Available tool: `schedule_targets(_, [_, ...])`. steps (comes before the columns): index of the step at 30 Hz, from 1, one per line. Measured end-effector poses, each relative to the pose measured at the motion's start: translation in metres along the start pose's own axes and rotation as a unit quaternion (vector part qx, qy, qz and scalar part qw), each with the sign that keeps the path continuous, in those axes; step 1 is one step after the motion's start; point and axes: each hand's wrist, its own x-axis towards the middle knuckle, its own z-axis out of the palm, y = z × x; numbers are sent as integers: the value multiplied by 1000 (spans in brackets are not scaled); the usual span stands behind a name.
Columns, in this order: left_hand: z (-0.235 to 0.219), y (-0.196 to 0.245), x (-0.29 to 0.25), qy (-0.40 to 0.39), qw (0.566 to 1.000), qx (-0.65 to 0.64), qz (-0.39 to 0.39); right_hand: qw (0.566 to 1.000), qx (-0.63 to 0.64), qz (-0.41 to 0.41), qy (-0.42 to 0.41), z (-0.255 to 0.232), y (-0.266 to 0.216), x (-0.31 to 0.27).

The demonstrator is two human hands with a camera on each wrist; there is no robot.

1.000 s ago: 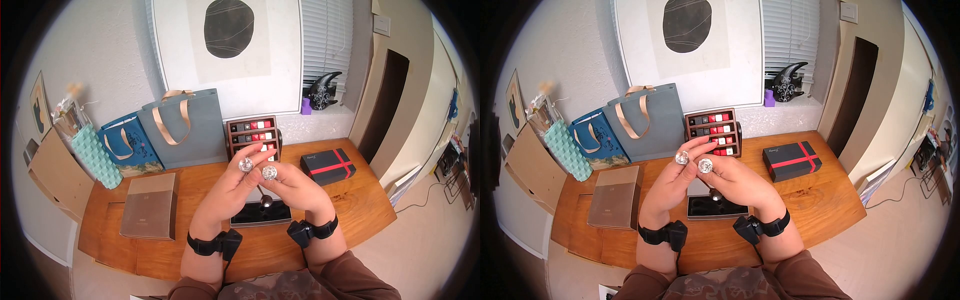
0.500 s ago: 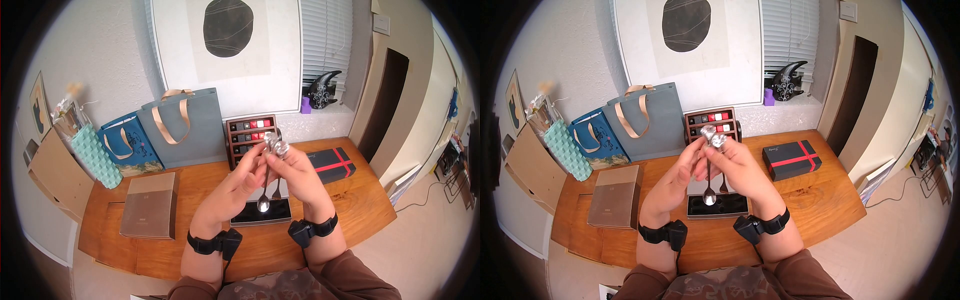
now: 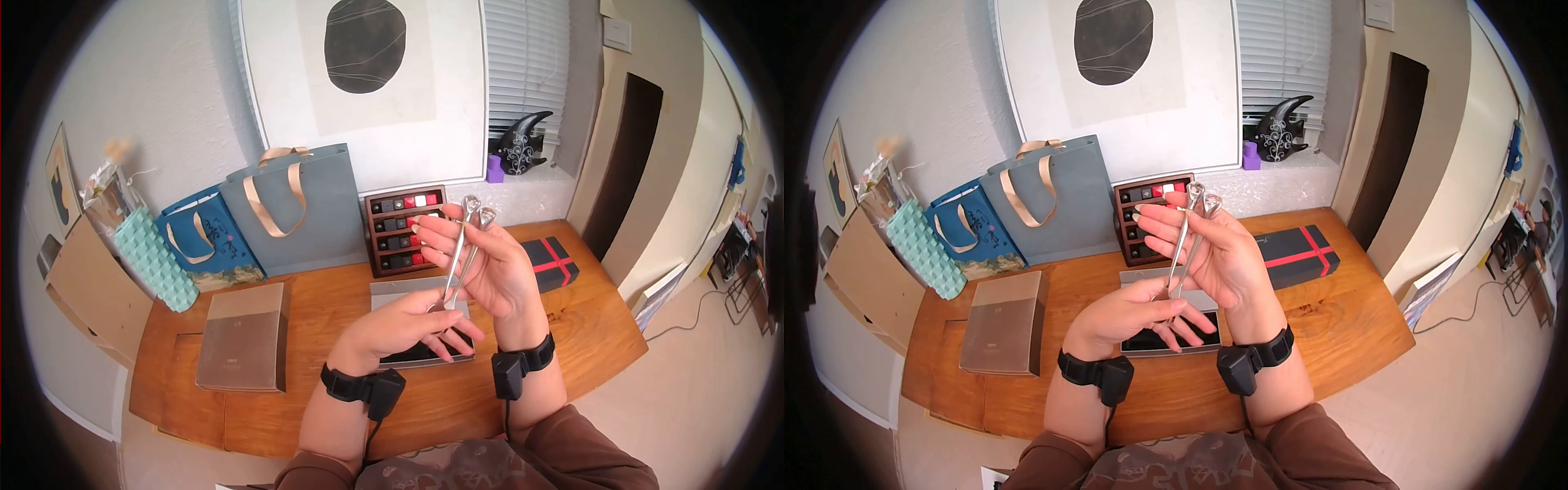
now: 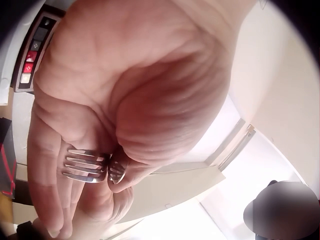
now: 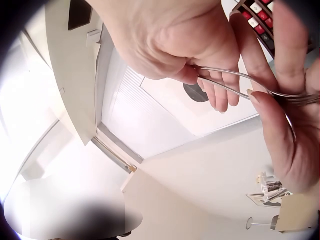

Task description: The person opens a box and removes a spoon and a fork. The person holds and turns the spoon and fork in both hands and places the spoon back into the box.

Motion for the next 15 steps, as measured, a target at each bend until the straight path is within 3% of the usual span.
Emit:
schedule_targets(4, [-3, -5, 5, -51, 998, 18, -19, 998, 39, 32, -40, -4, -5, 1])
schedule_targets(15, [1, -7, 5, -66, 998, 5, -7, 996, 51, 25, -70, -13, -7, 2])
